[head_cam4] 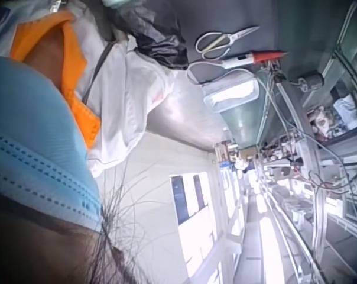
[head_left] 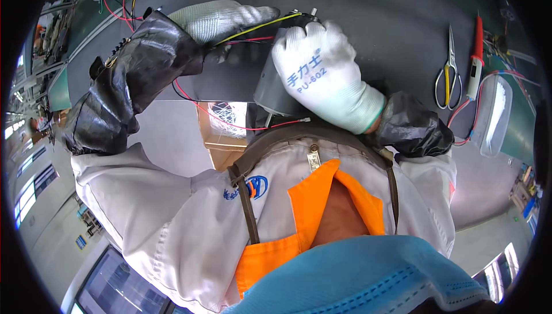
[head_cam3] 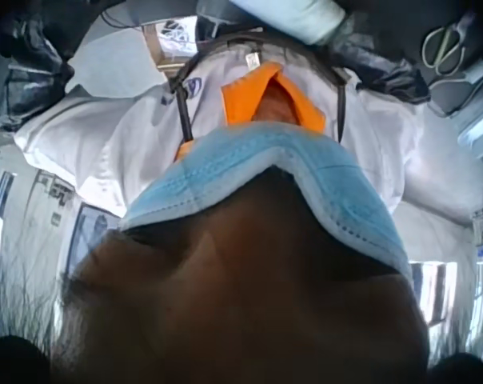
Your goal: Connecting wires to small electric motors on an assembly line.
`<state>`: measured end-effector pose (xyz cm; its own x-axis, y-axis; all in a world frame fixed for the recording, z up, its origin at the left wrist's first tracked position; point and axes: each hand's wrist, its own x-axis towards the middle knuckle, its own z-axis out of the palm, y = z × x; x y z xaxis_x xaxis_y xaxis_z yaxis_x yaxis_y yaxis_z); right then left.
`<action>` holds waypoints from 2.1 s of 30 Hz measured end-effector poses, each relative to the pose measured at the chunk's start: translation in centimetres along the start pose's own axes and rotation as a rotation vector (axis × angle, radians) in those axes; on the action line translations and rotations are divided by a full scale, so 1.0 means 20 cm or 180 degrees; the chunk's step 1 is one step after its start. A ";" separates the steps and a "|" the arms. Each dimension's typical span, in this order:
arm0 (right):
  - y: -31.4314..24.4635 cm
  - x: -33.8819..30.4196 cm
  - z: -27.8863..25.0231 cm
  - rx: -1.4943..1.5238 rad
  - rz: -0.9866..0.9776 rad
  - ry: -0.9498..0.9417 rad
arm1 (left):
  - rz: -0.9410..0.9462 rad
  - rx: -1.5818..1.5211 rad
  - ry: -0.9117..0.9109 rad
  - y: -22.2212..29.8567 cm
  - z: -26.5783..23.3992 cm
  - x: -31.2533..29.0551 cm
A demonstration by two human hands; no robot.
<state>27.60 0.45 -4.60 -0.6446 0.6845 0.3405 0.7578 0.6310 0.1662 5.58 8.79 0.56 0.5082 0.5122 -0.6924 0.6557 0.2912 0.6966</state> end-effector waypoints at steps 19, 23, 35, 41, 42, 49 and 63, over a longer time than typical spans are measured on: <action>0.24 0.00 0.08 0.5943 0.2421 -0.0198 | 0.0752 -0.2612 0.2073 -0.09 0.47 0.21; 0.29 -0.01 0.07 0.6132 0.2391 -0.0189 | 0.1104 -0.2023 0.2368 -0.12 0.51 0.26; 0.41 -0.01 0.01 0.5337 0.2624 -0.1213 | 0.1485 -0.1656 0.2210 -0.02 0.56 0.31; 0.37 -0.12 0.06 0.3963 0.2038 -0.0254 | 0.1700 -0.0660 0.2665 0.00 0.62 0.35; 0.37 -0.13 0.05 0.3016 0.1582 0.0090 | 0.1724 -0.0087 0.2746 0.04 0.62 0.30; 0.53 -0.18 0.19 0.3505 0.2073 -0.0148 | 0.1759 -0.0364 0.3053 0.02 0.72 0.29; 0.64 -0.11 0.53 0.5422 0.2235 0.0883 | 0.2141 0.1942 0.3644 0.01 0.72 0.36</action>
<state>37.63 10.79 -12.98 -0.1324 0.9881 0.0788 -0.1732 0.0552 -0.9833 17.50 0.88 -7.03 0.2863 0.8445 0.4526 0.7567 -0.4890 0.4339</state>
